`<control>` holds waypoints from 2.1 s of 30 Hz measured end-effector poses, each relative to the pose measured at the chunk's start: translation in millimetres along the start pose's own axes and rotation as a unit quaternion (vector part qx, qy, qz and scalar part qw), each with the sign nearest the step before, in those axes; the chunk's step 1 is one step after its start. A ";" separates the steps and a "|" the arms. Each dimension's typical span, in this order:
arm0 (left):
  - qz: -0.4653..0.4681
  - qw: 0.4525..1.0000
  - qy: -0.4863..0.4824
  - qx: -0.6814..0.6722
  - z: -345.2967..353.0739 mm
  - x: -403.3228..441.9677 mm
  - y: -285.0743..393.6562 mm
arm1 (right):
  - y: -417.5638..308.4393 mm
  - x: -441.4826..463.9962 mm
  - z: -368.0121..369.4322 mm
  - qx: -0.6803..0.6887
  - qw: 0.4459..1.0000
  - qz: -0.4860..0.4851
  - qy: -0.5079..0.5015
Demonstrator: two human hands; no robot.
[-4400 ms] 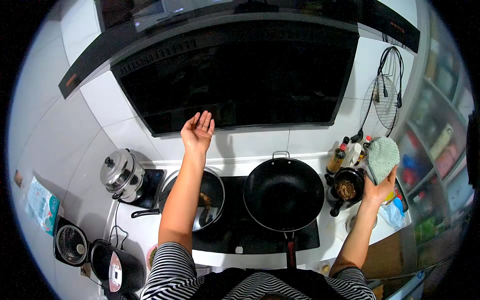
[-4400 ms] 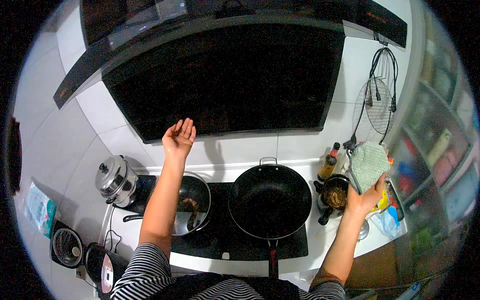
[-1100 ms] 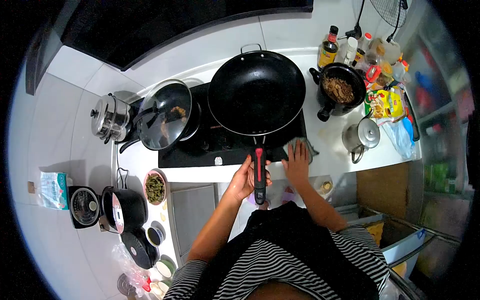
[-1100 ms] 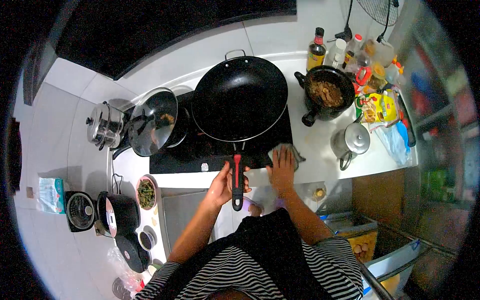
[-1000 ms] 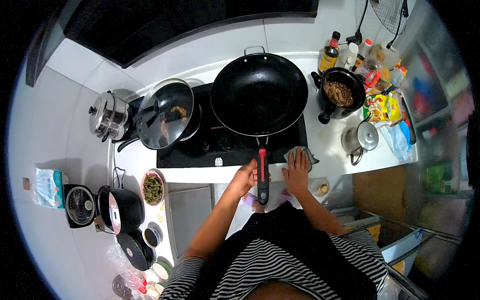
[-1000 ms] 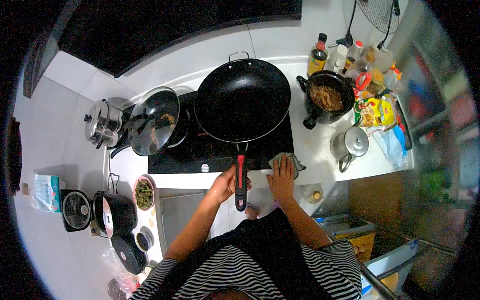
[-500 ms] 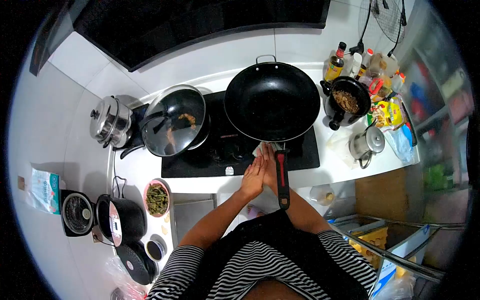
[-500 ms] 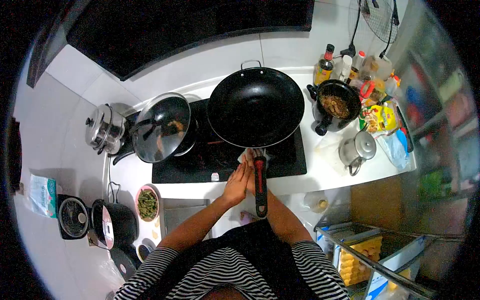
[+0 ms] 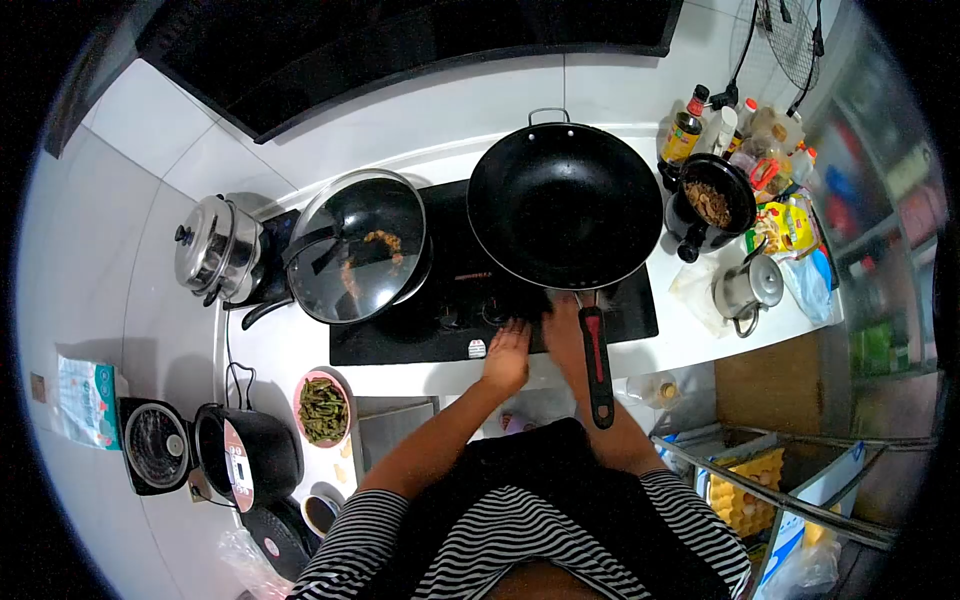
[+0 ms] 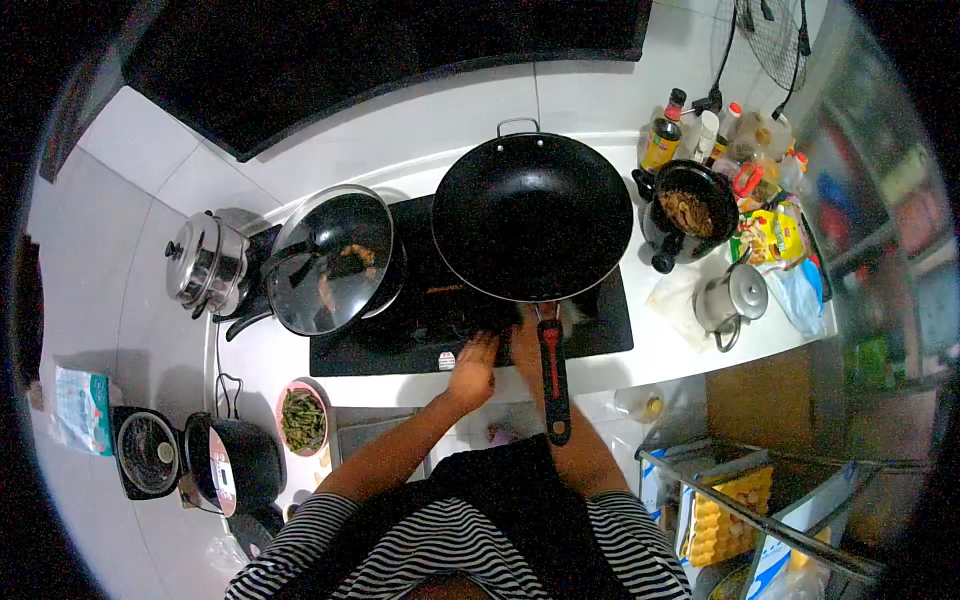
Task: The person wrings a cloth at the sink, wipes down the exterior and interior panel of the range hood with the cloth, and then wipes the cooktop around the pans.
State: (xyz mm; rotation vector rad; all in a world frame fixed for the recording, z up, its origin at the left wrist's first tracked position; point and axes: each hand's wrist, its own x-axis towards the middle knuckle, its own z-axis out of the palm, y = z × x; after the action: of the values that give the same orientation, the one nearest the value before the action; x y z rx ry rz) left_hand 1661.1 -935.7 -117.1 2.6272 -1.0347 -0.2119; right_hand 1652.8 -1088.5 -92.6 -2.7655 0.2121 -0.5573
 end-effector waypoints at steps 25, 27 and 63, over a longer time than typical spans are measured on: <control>0.001 0.992 0.109 -0.059 -24.3 -24.7 -16.9 | -20.4 -40.4 29.0 0.153 0.975 -0.111 -0.120; 0.005 0.988 0.140 -0.066 -24.1 -25.2 -14.7 | -24.2 -39.6 29.2 0.106 0.980 -0.100 -0.133; -0.095 0.991 0.021 -0.090 12.4 -17.1 57.4 | 34.9 -55.9 35.9 0.558 0.820 0.068 -0.108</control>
State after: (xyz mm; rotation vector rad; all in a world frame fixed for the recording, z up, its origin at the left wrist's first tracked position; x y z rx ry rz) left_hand 1608.9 -966.5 -109.0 2.5516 -0.7149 -0.2766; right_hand 1613.2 -1100.2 -155.3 -1.6140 0.0024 -0.1928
